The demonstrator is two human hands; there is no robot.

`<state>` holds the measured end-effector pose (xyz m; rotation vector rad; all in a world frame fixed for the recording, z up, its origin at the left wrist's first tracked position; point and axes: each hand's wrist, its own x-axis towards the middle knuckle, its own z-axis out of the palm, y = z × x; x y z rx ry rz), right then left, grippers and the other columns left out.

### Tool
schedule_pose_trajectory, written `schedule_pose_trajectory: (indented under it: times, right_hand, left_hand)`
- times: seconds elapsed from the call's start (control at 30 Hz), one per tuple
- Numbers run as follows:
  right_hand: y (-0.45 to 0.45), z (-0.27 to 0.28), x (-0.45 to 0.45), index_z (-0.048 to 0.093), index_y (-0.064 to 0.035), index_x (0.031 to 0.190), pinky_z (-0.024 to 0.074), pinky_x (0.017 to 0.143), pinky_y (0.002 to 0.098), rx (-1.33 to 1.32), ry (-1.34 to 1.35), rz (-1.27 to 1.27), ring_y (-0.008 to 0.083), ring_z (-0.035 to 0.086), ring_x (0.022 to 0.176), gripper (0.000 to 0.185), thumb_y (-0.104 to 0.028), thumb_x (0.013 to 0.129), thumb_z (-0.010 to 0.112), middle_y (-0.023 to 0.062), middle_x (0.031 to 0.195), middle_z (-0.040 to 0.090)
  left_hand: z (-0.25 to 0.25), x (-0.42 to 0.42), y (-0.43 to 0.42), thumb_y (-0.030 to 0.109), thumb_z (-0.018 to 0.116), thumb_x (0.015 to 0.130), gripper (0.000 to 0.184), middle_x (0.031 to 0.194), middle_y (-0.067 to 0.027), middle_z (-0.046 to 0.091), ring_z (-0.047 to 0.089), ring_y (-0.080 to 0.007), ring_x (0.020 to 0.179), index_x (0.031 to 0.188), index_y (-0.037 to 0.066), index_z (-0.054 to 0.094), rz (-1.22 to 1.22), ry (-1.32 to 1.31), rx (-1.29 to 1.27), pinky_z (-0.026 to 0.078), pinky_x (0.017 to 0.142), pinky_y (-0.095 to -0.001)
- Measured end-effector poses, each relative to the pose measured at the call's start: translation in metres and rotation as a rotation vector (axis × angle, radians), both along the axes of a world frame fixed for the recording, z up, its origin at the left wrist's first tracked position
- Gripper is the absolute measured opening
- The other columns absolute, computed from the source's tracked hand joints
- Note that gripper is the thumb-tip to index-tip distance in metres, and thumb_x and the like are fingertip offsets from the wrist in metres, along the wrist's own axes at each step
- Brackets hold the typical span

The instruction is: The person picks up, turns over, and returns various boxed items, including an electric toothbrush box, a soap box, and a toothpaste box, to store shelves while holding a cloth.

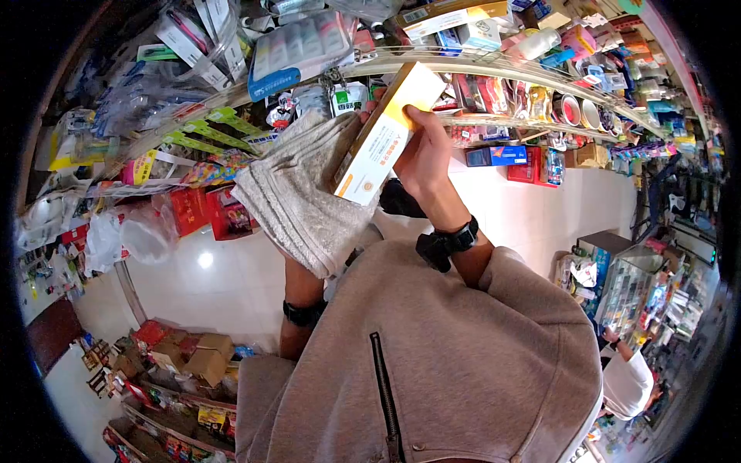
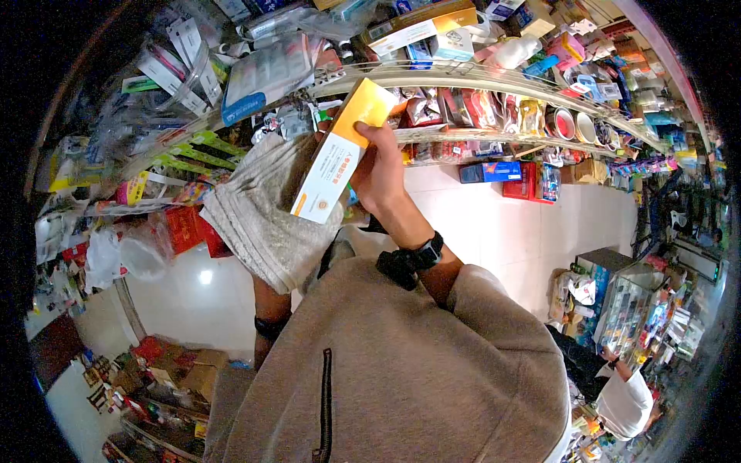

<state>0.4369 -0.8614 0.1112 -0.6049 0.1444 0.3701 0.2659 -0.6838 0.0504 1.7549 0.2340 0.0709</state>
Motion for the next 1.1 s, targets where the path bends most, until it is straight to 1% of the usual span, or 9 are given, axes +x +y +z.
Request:
schedule_pose_trajectory:
  times: [0.2,0.27,0.33,0.43,0.57,0.83,0.93,1.03,1.1]
  right_hand:
    - [-0.007,0.005,-0.004,0.039,0.0002,0.134,0.0491,0.097,0.0366,-0.222,-0.221,0.097,0.0241,0.058,0.111,0.054,-0.01,0.086,0.06,0.0154,0.118,0.057]
    - [-0.005,0.014,-0.014,0.03,0.0043,0.139,0.0447,0.096,0.0347,-1.046,-0.809,0.249,0.0204,0.054,0.112,0.06,-0.012,0.089,0.061,0.0148,0.125,0.052]
    - [0.013,0.021,-0.033,0.032,0.0055,0.138,0.0444,0.09,0.0387,-1.134,-0.944,0.37,0.0278,0.055,0.101,0.06,-0.022,0.092,0.06,0.0208,0.117,0.051]
    - [0.034,0.016,-0.059,0.036,0.0072,0.135,0.0397,0.09,0.0453,-1.353,-1.321,0.315,0.0392,0.049,0.098,0.064,-0.035,0.091,0.057,0.0263,0.113,0.046]
    - [0.028,0.02,-0.057,0.039,0.0064,0.133,0.0383,0.093,0.0463,-1.38,-1.404,0.439,0.0397,0.046,0.101,0.058,-0.033,0.093,0.053,0.0251,0.114,0.046]
    - [-0.006,0.029,-0.027,0.038,-0.0004,0.136,0.0465,0.088,0.0445,-1.051,-1.215,0.739,0.0396,0.056,0.102,0.061,-0.03,0.089,0.064,0.0225,0.114,0.054]
    - [-0.033,0.046,0.002,0.032,-0.0007,0.141,0.0494,0.088,0.0428,-1.214,-1.049,0.567,0.0408,0.061,0.1,0.074,-0.028,0.082,0.069,0.0256,0.107,0.061]
    - [-0.065,0.035,0.056,0.03,0.0016,0.143,0.0494,0.092,0.0384,-1.201,-0.969,0.136,0.0258,0.057,0.112,0.076,-0.011,0.079,0.069,0.0208,0.127,0.052]
    - [-0.068,0.065,0.087,0.036,0.0021,0.136,0.0517,0.086,0.0329,-1.015,-0.815,-0.068,0.021,0.058,0.103,0.062,-0.004,0.08,0.061,0.0139,0.116,0.054]
  left_hand:
    - [0.01,0.04,0.002,0.058,0.031,0.094,0.068,0.139,-0.0124,0.046,0.049,-0.0316,0.123,0.143,0.011,0.037,0.255,-0.002,-1.094,0.038,0.106,-0.046]
    - [0.01,0.057,0.004,0.059,0.029,0.095,0.069,0.139,-0.0124,0.046,0.049,-0.0318,0.123,0.143,0.011,0.036,0.285,-0.054,-1.342,0.038,0.106,-0.0463]
    - [0.011,0.065,0.0,0.06,0.027,0.095,0.07,0.139,-0.0124,0.046,0.049,-0.0321,0.122,0.143,0.011,0.036,0.322,-0.104,-1.448,0.039,0.106,-0.0465]
    - [0.023,0.07,-0.018,0.059,0.024,0.096,0.067,0.138,-0.0126,0.046,0.05,-0.0314,0.122,0.143,0.012,0.036,0.52,-0.241,-0.918,0.042,0.103,-0.0453]
    - [0.027,0.063,-0.013,0.049,0.035,0.098,0.057,0.131,-0.0135,0.053,0.056,-0.0284,0.115,0.137,0.007,0.043,0.259,-0.381,-1.355,0.045,0.1,-0.041]
    - [0.025,0.071,-0.001,0.047,0.036,0.098,0.056,0.13,-0.0135,0.054,0.057,-0.028,0.114,0.136,0.007,0.044,0.314,-0.298,-1.348,0.046,0.099,-0.0407]
    - [0.026,0.072,0.014,0.047,0.037,0.098,0.056,0.129,-0.0135,0.054,0.057,-0.0278,0.114,0.136,0.006,0.044,0.341,-0.221,-1.311,0.046,0.099,-0.0405]
    - [0.027,0.066,0.028,0.047,0.037,0.098,0.055,0.129,-0.0135,0.055,0.057,-0.0277,0.113,0.135,0.006,0.044,0.378,-0.148,-1.261,0.046,0.099,-0.0404]
    - [0.027,0.059,0.034,0.046,0.038,0.098,0.055,0.128,-0.0135,0.055,0.057,-0.0276,0.113,0.135,0.006,0.045,0.405,-0.119,-1.23,0.046,0.099,-0.0403]
